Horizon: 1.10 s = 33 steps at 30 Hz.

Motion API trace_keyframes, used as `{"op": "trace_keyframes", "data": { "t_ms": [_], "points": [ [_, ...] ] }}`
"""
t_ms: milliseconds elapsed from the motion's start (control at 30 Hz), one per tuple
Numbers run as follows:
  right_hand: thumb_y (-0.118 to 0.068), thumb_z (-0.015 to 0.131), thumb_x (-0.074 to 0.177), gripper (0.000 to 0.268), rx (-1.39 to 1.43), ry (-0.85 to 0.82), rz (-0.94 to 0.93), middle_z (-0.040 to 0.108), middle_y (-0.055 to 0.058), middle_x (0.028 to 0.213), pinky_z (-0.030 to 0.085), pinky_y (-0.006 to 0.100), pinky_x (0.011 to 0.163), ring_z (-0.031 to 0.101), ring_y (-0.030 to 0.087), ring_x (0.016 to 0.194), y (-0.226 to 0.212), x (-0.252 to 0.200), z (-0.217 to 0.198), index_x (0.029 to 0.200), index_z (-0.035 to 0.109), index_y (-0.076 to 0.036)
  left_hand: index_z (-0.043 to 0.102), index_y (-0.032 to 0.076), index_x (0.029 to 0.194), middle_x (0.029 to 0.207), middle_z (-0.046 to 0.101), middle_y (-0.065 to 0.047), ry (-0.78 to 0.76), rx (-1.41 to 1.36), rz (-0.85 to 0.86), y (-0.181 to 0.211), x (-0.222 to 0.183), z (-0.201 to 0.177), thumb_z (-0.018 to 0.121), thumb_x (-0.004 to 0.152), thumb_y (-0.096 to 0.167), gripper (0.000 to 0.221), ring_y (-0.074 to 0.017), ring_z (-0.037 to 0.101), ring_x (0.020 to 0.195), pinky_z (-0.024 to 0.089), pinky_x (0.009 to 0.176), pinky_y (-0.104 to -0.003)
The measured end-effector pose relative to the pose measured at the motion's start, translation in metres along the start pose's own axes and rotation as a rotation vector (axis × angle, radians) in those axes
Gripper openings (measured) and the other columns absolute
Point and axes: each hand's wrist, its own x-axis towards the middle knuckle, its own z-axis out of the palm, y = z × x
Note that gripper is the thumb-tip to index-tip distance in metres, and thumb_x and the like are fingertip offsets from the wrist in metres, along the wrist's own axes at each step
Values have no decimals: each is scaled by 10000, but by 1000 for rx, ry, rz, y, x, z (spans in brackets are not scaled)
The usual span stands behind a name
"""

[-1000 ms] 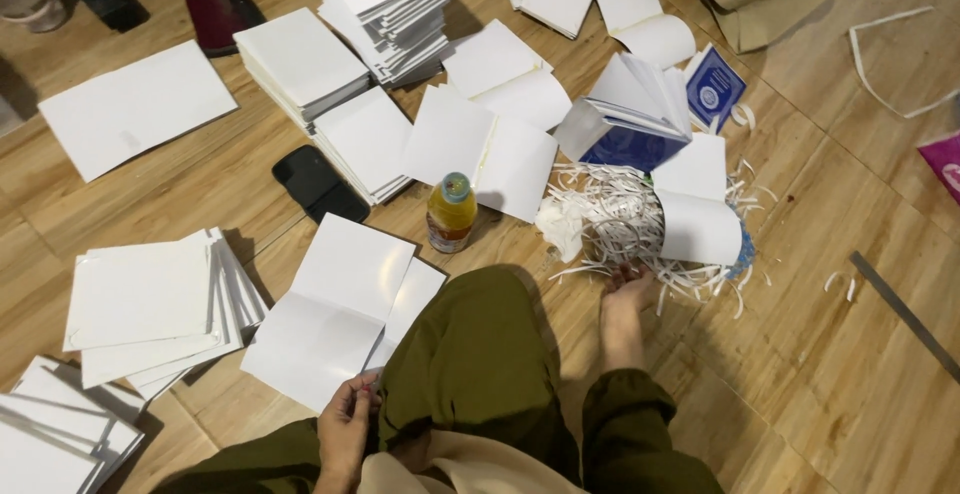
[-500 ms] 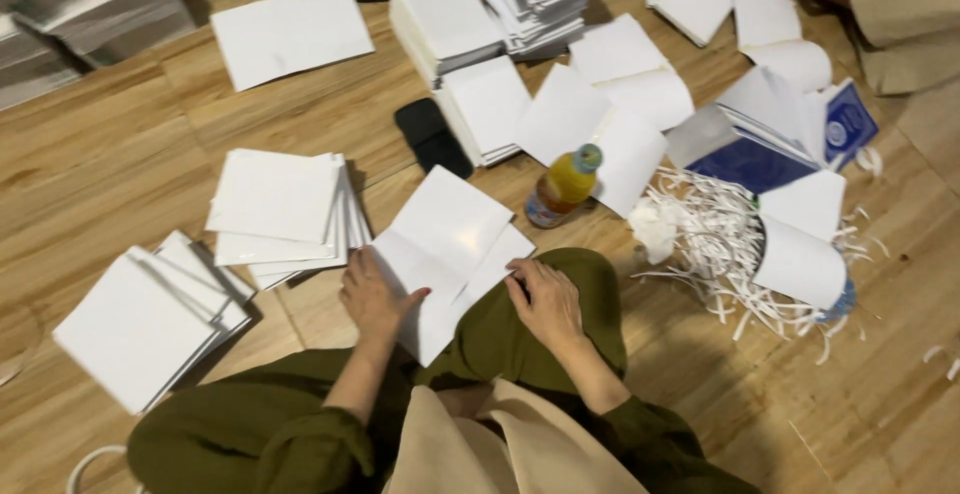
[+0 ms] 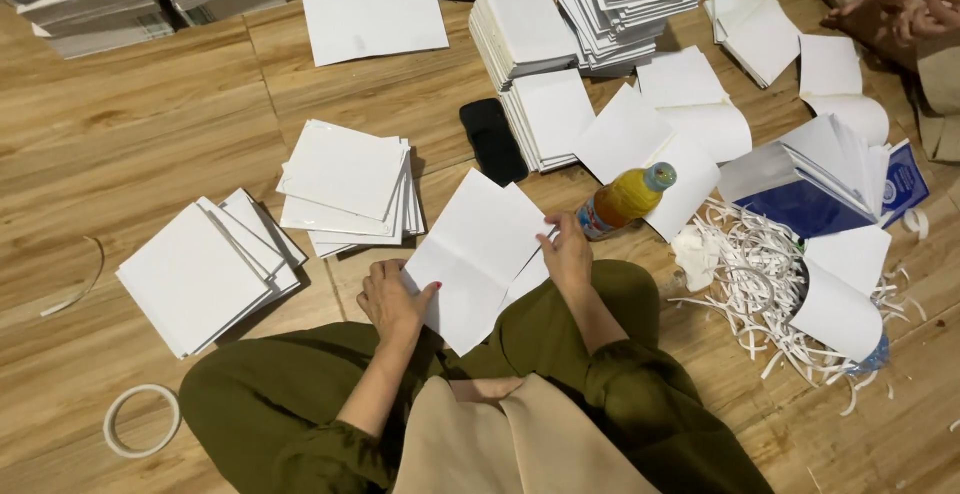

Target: A person folds paper cards and uses a plastic bottle filled with liquid as a roller to press and flatten the creases.

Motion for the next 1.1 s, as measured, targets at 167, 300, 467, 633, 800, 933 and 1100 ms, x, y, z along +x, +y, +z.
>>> {"op": "trace_keyframes", "data": {
  "t_ms": [167,300,467,633,800,933,1100],
  "points": [
    [-41,598,829,192,502,15,-53,536,126,871,495,267,580,556,183,687,-9,-6,-23,1016,590,3,636,133,799,882,628,-45,-203,-157,-28,-12,2,-29,761,672,359,288,-250,619,843,425,711,-351],
    [-55,621,823,89,753,-91,-135,553,47,746,519,193,552,591,101,628,-16,4,-47,878,669,-4,414,5,1286,1181,520,-251,-306,-266,159,27,-8,-90,806,613,282,826,-382,503,1124,436,907,-463],
    [-98,694,759,68,632,-62,-464,616,76,664,467,208,537,581,126,578,-63,22,-95,790,700,-38,555,66,1096,984,613,-183,-207,-445,496,53,0,-106,766,636,183,520,-329,568,997,437,866,-429],
    [-19,629,817,35,860,170,-281,629,115,768,510,179,503,601,120,572,-78,16,-104,809,631,15,692,53,854,779,688,-138,-200,-596,453,73,-11,-119,734,729,148,163,-203,634,825,487,728,-339],
    [-666,387,818,648,1564,-198,472,663,128,771,543,283,550,644,169,632,-23,-1,-73,861,621,-63,645,-26,964,788,639,-166,-106,-888,56,40,-17,-100,760,714,178,342,-188,548,713,483,631,-342],
    [-746,378,718,883,2027,-116,910,561,205,1071,546,334,664,607,232,812,17,10,-52,1110,464,41,635,12,966,822,636,-109,-79,-1046,-119,28,-26,-89,754,721,148,305,-168,585,712,500,652,-288],
    [-729,430,655,914,2375,368,1131,499,223,1073,555,395,760,580,339,935,-8,34,-69,1143,345,39,602,-11,1012,848,616,-130,-52,-1056,-182,33,-41,-85,758,719,138,363,-190,572,757,496,673,-301]
  ]
}}
